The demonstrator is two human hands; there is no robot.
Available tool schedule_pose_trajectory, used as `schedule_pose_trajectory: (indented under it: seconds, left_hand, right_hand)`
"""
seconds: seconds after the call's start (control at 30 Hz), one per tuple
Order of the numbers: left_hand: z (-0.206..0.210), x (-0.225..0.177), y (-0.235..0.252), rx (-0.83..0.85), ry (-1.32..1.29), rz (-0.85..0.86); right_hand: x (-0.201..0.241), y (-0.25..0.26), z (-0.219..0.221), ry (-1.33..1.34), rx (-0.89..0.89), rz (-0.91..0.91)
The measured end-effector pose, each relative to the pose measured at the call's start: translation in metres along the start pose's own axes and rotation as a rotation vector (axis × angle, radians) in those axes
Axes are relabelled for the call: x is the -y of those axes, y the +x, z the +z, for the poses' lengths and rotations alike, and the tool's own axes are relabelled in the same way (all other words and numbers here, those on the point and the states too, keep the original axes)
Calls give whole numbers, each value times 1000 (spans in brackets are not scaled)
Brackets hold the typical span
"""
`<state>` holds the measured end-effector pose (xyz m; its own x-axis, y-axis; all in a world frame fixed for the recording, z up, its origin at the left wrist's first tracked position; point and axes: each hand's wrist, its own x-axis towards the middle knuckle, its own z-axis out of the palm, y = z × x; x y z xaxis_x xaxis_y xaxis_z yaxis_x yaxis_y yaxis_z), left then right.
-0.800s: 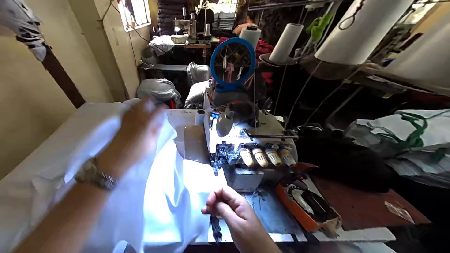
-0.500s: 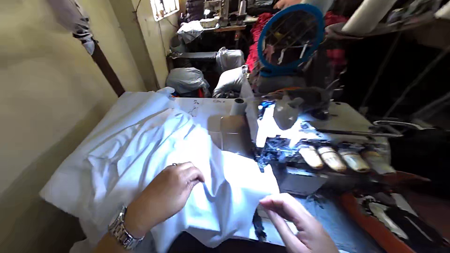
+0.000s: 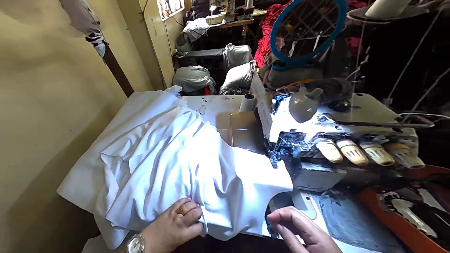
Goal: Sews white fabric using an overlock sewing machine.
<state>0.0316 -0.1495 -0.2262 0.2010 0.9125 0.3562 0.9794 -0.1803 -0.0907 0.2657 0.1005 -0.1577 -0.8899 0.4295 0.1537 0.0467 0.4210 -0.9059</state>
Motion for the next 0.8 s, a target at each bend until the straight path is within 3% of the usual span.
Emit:
schedule_pose_trajectory:
  seconds: [0.1, 0.2, 0.37, 0.47, 0.6, 0.7, 0.8]
  left_hand:
    - [5, 6, 7, -54, -34, 10]
    - [-19, -7, 39, 6, -212, -102]
    - [-64, -28, 119, -42, -625, -223]
    - [-64, -31, 151, -103, -748, -344]
    - [-54, -29, 162, -89, -927, -285]
    - [-51, -25, 161, -88, -933, -217]
    - [-59, -25, 165, -193, -922, -245]
  right_hand:
    - [-2, -3, -1, -9, 8, -7]
    - [-1, -5, -2, 72, 30, -13]
    - [1, -2, 21, 577, 173, -103]
    - [9, -3, 23, 787, 70, -61]
    - [17, -9, 11, 675, -129, 65]
    - [15, -13, 2, 594, -109, 107]
    - [15, -14, 1, 612, -29, 100]
